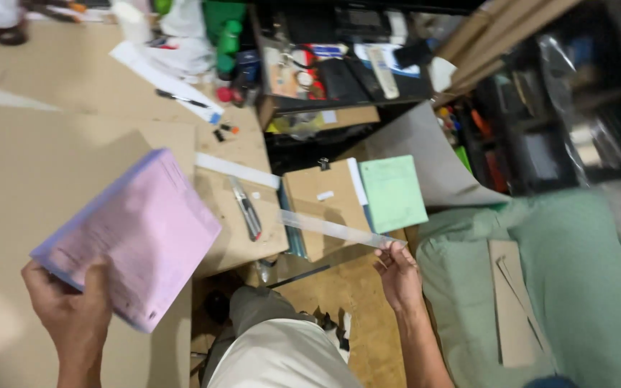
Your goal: The person uses a ruler and a black marker to measure and mark a pink document and a large beige board on a cluttered table. They align the ruler along the edges of the items, make marks, and reposition the board multiple times to complete the measurements.
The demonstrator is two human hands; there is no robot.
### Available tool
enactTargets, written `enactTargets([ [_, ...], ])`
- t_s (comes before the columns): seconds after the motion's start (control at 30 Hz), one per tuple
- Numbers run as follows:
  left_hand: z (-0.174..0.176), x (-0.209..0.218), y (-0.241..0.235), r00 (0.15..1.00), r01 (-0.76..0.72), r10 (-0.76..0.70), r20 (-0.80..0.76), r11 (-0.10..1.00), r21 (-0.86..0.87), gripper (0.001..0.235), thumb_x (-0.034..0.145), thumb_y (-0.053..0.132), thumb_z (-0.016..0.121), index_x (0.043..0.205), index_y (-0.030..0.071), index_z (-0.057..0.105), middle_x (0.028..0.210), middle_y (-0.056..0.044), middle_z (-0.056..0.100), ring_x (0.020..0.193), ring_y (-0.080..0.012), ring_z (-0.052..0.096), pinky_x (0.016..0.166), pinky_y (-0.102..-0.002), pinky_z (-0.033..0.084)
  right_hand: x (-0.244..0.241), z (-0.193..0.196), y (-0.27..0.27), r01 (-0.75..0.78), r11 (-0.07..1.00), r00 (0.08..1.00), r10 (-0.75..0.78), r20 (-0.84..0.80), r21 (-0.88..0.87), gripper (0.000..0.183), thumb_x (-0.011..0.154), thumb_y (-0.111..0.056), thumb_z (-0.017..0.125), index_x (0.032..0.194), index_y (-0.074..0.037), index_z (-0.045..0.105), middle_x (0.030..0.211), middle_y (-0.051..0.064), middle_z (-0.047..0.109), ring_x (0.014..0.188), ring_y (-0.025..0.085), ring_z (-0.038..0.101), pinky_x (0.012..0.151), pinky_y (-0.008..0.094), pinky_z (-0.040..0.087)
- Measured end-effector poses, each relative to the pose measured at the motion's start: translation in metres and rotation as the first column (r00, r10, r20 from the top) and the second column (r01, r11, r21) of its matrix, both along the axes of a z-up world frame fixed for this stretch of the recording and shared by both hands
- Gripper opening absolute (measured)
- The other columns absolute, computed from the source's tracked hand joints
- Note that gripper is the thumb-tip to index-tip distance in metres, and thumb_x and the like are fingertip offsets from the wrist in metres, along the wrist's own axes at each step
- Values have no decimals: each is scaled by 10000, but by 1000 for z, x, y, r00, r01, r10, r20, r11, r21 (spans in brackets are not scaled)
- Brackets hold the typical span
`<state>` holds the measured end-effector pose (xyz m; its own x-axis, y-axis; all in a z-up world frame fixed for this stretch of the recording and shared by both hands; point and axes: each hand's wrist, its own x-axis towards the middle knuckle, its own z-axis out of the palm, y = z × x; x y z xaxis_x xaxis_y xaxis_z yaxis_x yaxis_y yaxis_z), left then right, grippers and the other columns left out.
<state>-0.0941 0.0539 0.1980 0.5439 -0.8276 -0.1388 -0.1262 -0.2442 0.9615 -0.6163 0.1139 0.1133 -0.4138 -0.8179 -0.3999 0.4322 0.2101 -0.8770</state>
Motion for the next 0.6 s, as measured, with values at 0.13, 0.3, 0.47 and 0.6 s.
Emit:
enactTargets([
  [0.13, 9, -20, 15, 957, 135, -153, 245, 987, 92, 476, 967, 193, 708, 1336, -4, 479, 1157, -151, 606, 975, -266, 585, 873, -387, 466, 10, 37, 13, 79, 996, 995, -82, -53, -48, 170, 1005, -302, 674, 1020, -133, 673, 957, -10, 702, 914, 144, 702, 773, 307, 521],
  [0.3, 45, -59, 12, 911, 217, -347, 223, 863, 456, 611, 858, 293, 664, 1429, 119, 535, 1125, -184, 705, 1059, -402, 647, 944, -459, 466, 8, 47, 31, 133, 973, 989, -143, -43, -188, 173, 977, -249, 718, 989, -76, 730, 795, -7, 661, 861, 186, 713, 756, 308, 557],
  [0.47, 49, -111, -9, 800, 367, -556, 227, 752, 548, 658, 850, 333, 644, 1466, 155, 495, 1184, -224, 713, 1026, -455, 673, 934, -496, 482, -6, 63, 61, 183, 959, 980, -196, -42, -217, 188, 995, -260, 691, 913, -91, 688, 971, 38, 679, 884, 187, 681, 789, 329, 523],
  [0.6, 37, -176, -33, 650, 586, -747, 143, 612, 532, 573, 886, 329, 587, 1445, 259, 481, 803, -126, 708, 615, -298, 630, 669, -422, 515, -62, 31, 125, 438, 890, 897, -442, -1, -125, 248, 944, -210, 717, 1133, -58, 668, 1093, 97, 713, 952, 238, 694, 840, 347, 521],
])
